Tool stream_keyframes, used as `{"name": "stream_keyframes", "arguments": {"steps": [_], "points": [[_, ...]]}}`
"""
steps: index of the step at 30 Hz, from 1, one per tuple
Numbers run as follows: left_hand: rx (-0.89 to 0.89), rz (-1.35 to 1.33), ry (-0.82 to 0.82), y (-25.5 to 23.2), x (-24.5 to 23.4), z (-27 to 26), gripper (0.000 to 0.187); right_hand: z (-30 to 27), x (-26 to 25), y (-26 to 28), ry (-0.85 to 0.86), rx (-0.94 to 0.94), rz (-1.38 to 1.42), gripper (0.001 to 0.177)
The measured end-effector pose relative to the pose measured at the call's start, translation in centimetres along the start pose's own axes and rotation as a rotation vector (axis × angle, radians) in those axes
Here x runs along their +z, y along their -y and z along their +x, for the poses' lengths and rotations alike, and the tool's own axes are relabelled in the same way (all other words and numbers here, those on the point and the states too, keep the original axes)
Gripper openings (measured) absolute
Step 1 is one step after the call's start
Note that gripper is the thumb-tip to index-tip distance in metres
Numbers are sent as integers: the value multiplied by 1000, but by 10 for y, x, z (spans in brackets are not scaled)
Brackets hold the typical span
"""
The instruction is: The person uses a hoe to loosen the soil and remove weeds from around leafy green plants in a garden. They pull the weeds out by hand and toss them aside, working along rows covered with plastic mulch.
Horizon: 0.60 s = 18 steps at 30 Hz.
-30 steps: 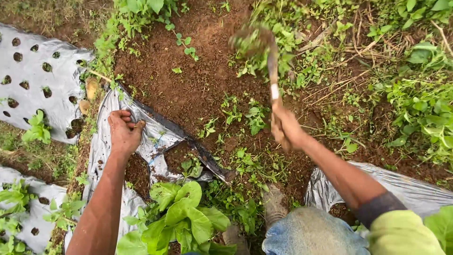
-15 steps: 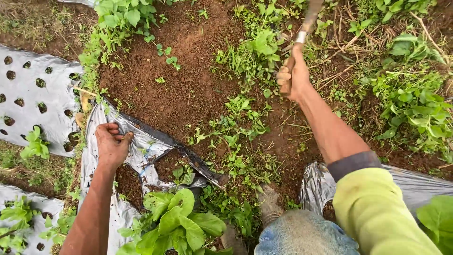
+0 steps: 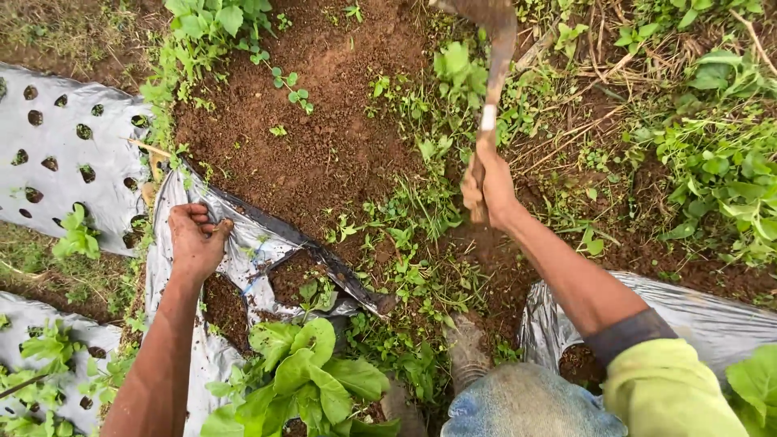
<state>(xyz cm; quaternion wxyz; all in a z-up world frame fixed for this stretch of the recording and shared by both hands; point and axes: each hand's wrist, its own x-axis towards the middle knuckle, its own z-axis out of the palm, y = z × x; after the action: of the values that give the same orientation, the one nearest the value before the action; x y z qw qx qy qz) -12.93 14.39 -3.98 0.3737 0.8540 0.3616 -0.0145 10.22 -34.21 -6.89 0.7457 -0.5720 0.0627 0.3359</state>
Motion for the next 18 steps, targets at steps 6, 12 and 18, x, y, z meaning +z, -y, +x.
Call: {"name": "stream_keyframes", "arguments": {"steps": [6, 12, 18], "points": [[-30, 11, 5, 5, 1, 4, 47, -52, -53, -45, 178, 208, -364, 63], [-19, -2, 6, -1, 0, 0, 46, -50, -93, -42, -5, 113, -248, 38], [-49, 27, 16, 0, 1, 0, 46, 6, -72, 4, 35, 48, -274, 45]]}}
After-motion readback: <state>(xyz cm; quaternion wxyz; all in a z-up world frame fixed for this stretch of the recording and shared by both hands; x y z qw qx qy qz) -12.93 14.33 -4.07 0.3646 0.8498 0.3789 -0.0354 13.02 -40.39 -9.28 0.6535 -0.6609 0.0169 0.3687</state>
